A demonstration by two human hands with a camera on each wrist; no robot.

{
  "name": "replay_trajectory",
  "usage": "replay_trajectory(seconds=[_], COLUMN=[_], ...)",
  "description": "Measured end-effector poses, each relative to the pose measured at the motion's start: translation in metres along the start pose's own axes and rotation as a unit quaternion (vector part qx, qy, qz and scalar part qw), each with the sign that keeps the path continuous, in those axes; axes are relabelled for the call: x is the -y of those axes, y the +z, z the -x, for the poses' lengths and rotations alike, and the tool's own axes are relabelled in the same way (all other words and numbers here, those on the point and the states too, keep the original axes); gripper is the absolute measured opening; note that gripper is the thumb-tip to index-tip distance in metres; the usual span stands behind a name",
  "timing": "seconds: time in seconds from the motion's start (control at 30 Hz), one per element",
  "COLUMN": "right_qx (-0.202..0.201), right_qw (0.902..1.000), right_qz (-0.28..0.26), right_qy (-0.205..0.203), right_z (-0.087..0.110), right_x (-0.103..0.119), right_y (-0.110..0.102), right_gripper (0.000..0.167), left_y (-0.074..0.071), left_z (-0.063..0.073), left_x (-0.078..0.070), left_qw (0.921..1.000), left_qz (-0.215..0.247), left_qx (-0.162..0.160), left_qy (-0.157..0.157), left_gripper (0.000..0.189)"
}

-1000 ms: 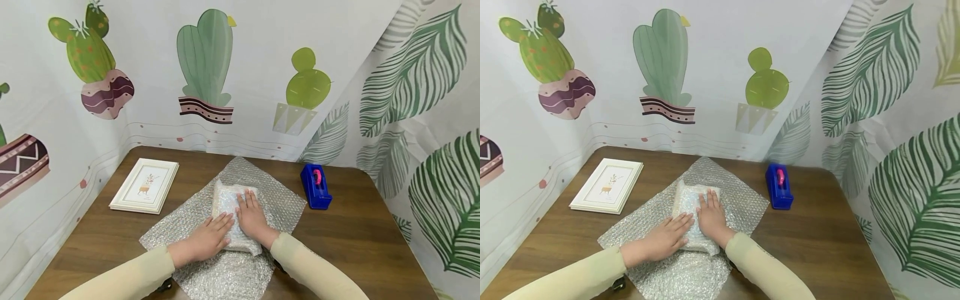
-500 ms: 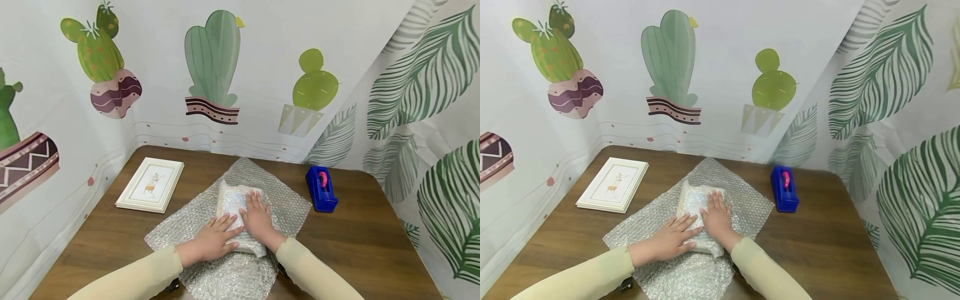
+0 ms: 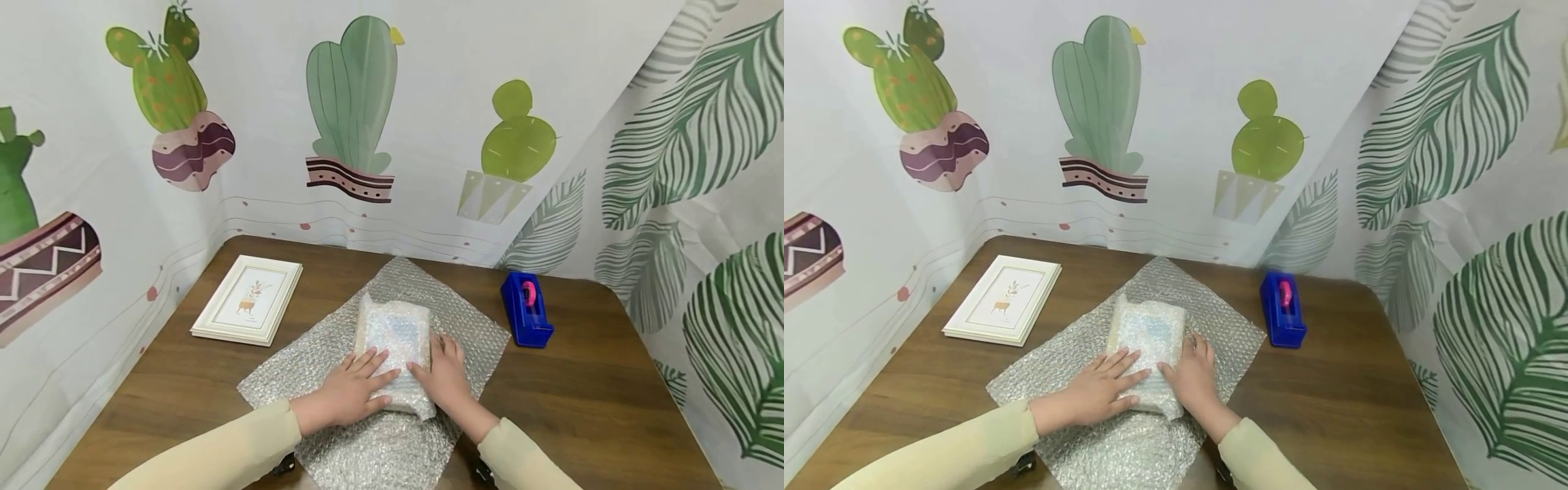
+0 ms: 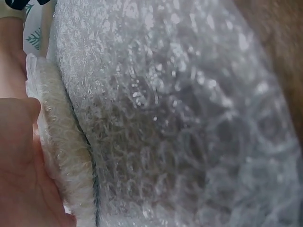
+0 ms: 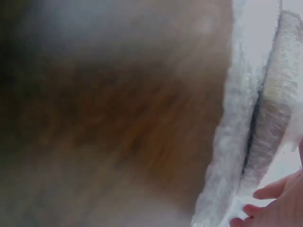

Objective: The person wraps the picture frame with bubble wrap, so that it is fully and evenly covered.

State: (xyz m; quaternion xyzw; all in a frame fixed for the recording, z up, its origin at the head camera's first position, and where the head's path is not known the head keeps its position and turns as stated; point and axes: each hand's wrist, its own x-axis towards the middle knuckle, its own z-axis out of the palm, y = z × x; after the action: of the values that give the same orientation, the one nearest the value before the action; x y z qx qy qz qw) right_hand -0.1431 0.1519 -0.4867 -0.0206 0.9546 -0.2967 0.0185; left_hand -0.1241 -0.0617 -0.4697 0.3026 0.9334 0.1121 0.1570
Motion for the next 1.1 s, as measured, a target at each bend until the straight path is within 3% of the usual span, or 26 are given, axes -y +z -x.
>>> replay_trajectory(seconds=[0.13,0.23,0.3,0.37,0.4,0.47,0.53,0.63,0.7,0.73,0.83,0.93,1.03,1.1], right_qx=[0.025,0.044,0.048,0.052,0.053,0.056,0.059,0.058,0.054,0.052,0.058,0.072,0.089,0.099], right_qw=[0.9990,0.9978,0.9973,0.9969,0.9968,0.9967,0.9964,0.9961,0.9958,0.9954,0.9920,0.9868,0.9819,0.9802], right_qz=[0.001,-0.010,-0.022,-0.027,-0.029,-0.029,-0.032,-0.044,-0.060,-0.069,-0.107,-0.140,-0.162,-0.166], right_qy=[0.038,0.049,0.051,0.052,0.052,0.052,0.053,0.050,0.045,0.042,0.036,0.037,0.042,0.043], right_z=[0.003,0.004,0.004,0.004,0.004,0.003,0.002,0.001,0.001,0.001,-0.001,-0.002,-0.003,-0.003], right_x=[-0.002,-0.004,-0.004,-0.005,-0.005,-0.005,-0.005,-0.005,-0.006,-0.006,-0.009,-0.012,-0.014,-0.014], right_y=[-0.005,-0.006,-0.006,-0.005,-0.004,-0.004,-0.003,-0.003,-0.003,-0.003,-0.004,-0.004,-0.007,-0.010], right_gripper=[0.075,0.073,0.073,0.073,0.073,0.072,0.073,0.074,0.075,0.075,0.072,0.064,0.065,0.069], left_y=[0.004,0.006,0.006,0.005,0.004,0.002,-0.001,-0.006,-0.006,-0.006,-0.003,0.000,0.001,0.002], left_z=[-0.004,-0.006,-0.007,-0.006,-0.005,-0.003,0.001,0.006,0.008,0.008,0.008,0.007,0.007,0.007], left_x=[0.001,0.003,0.004,0.007,0.008,0.011,0.014,0.017,0.020,0.022,0.025,0.026,0.027,0.026], left_qw=[0.9998,0.9979,0.9927,0.9789,0.9678,0.9350,0.8922,0.8355,0.8111,0.8042,0.7954,0.7963,0.8062,0.8181], left_qz=[0.018,0.059,0.114,0.195,0.241,0.338,0.428,0.512,0.543,0.551,0.566,0.568,0.555,0.535], left_qx=[-0.004,-0.016,-0.033,-0.058,-0.073,-0.105,-0.130,-0.146,-0.142,-0.137,-0.122,-0.109,-0.104,-0.108], left_qy=[0.008,0.019,0.022,0.016,0.007,-0.022,-0.064,-0.137,-0.165,-0.175,-0.179,-0.179,-0.178,-0.180], left_gripper=[0.054,0.055,0.054,0.053,0.053,0.054,0.059,0.068,0.071,0.072,0.073,0.072,0.074,0.076])
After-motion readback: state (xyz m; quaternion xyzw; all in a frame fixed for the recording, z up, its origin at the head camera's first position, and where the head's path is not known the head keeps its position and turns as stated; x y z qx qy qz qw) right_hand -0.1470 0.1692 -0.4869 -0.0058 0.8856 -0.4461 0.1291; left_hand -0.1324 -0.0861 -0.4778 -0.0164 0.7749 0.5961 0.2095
